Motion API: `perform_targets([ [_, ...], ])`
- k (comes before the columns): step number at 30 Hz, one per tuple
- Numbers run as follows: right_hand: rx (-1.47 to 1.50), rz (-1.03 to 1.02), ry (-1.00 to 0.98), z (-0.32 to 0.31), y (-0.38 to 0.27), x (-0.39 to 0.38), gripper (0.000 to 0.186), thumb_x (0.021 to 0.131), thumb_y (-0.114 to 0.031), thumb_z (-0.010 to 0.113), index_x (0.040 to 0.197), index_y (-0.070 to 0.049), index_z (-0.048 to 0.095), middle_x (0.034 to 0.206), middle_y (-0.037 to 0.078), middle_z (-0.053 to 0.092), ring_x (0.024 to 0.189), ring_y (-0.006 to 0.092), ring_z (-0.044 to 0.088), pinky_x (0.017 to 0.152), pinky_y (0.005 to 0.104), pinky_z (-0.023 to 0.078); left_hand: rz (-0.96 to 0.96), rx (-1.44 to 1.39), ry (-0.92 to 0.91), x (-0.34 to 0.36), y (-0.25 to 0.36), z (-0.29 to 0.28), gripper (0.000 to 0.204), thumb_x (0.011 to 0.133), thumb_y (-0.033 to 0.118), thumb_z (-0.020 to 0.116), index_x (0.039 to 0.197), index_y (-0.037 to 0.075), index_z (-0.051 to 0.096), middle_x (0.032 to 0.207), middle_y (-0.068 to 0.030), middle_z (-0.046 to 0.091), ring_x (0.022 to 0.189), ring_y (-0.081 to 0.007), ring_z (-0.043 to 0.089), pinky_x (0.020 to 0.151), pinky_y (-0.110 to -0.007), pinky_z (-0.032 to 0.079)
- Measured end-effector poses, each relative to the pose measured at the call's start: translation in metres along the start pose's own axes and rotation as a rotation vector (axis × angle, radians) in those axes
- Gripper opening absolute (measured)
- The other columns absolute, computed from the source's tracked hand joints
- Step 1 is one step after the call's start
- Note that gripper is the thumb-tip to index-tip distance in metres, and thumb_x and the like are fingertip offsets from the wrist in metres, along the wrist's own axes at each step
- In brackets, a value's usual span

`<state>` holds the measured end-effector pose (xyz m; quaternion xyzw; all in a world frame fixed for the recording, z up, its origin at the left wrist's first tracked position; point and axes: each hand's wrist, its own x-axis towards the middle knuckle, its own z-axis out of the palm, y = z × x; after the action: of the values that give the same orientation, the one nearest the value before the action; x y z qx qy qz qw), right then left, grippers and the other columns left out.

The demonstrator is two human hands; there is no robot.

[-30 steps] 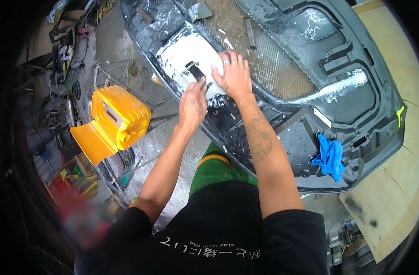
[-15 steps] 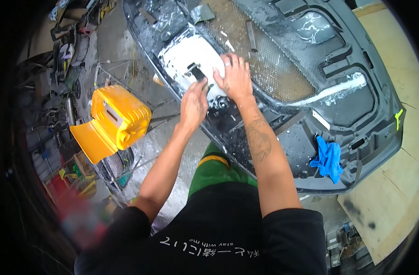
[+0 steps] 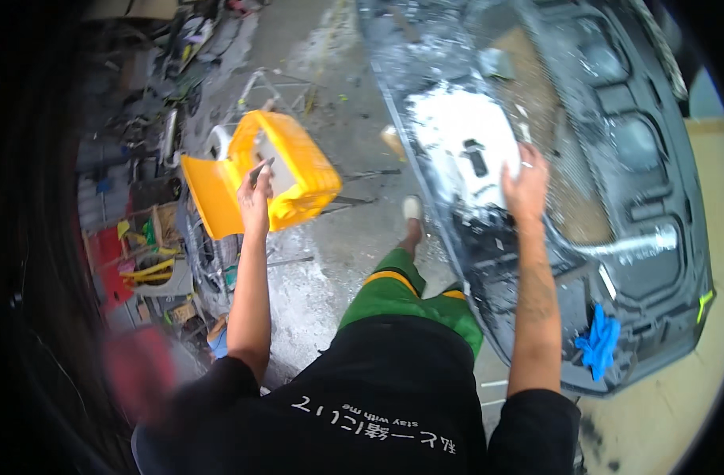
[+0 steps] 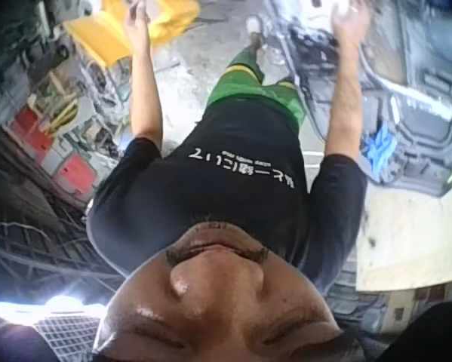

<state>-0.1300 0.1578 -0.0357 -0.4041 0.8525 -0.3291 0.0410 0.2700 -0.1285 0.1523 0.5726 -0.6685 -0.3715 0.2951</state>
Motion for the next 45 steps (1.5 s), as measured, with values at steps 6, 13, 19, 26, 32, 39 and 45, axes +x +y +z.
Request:
perform_targets([
  [6,-0.181,0.069,0.139,-0.016,-0.042,-0.025,0.053,0.102,-0.022,0.061,0.149,-0.002,0.047,0.156,0.022,0.044,0.146,0.0412,0.038,0.121,0.051,0.03,-0.303,-0.145,0.083,0.145,-0.192,-0.033,0.019,0.086,0.023,0.079,0.094,0.009,0.068,0.07,0.006,0.052,0.062,-0.0062,0.047,0.054,-0.026,0.036],
  [13,-0.121,0.329,0.156,0.02,-0.105,-0.102,0.058,0.104,-0.016,0.057,0.154,0.005,0.038,0.16,0.028,0.038,0.152,0.0434,0.031,0.125,0.0469,0.025,-0.725,-0.682,-0.472,0.215,-0.404,-0.049,0.032,0.101,0.02,0.058,0.127,0.001,0.063,0.125,-0.0119,0.067,0.121,-0.0266,0.061,0.105,-0.046,0.051],
  [19,-0.107,0.399,0.081,0.016,-0.127,-0.107,0.062,0.107,-0.022,0.051,0.158,0.005,0.029,0.166,0.026,0.028,0.156,0.0402,0.022,0.127,0.047,0.019,-0.969,-0.074,-0.189,0.204,-0.446,-0.047,0.044,0.097,0.035,0.064,0.131,0.006,0.061,0.115,-0.0108,0.068,0.107,-0.0268,0.066,0.08,-0.044,0.059],
  [26,-0.074,0.271,0.063,0.023,-0.127,-0.094,0.068,0.105,-0.026,0.055,0.158,0.006,0.027,0.165,0.028,0.026,0.155,0.0444,0.022,0.127,0.0525,0.017,-0.385,-0.735,-0.463,0.181,-0.232,-0.065,0.032,0.104,0.031,0.064,0.126,0.008,0.061,0.097,-0.0064,0.068,0.084,-0.019,0.068,0.068,-0.034,0.056],
  [32,-0.058,0.156,-0.082,0.045,-0.147,-0.102,0.075,0.101,-0.033,0.06,0.157,0.005,0.03,0.166,0.023,0.027,0.156,0.0407,0.022,0.127,0.057,0.015,-0.273,-0.152,-0.923,0.039,0.016,0.067,0.033,0.101,0.028,0.067,0.124,0.005,0.062,0.09,-0.0062,0.068,0.081,-0.0147,0.069,0.063,-0.031,0.061],
  [39,-0.187,0.103,-0.08,0.044,-0.104,-0.073,0.07,0.101,-0.035,0.055,0.16,-0.003,0.033,0.17,0.021,0.019,0.157,0.0403,0.02,0.125,0.0612,0.014,0.575,0.073,-0.952,-0.078,0.041,0.274,0.026,0.102,0.022,0.064,0.113,0.0,0.057,0.077,-0.0097,0.071,0.058,-0.0136,0.065,0.05,-0.029,0.052],
  [45,-0.025,0.393,0.263,0.003,-0.019,-0.045,0.081,0.104,-0.05,0.053,0.162,0.0,0.026,0.17,0.026,0.016,0.157,0.0471,0.011,0.124,0.0649,0.008,0.084,-0.014,-0.939,-0.082,0.056,0.233,0.026,0.1,0.022,0.068,0.114,0.002,0.062,0.083,-0.006,0.069,0.069,-0.0111,0.066,0.055,-0.027,0.054],
])
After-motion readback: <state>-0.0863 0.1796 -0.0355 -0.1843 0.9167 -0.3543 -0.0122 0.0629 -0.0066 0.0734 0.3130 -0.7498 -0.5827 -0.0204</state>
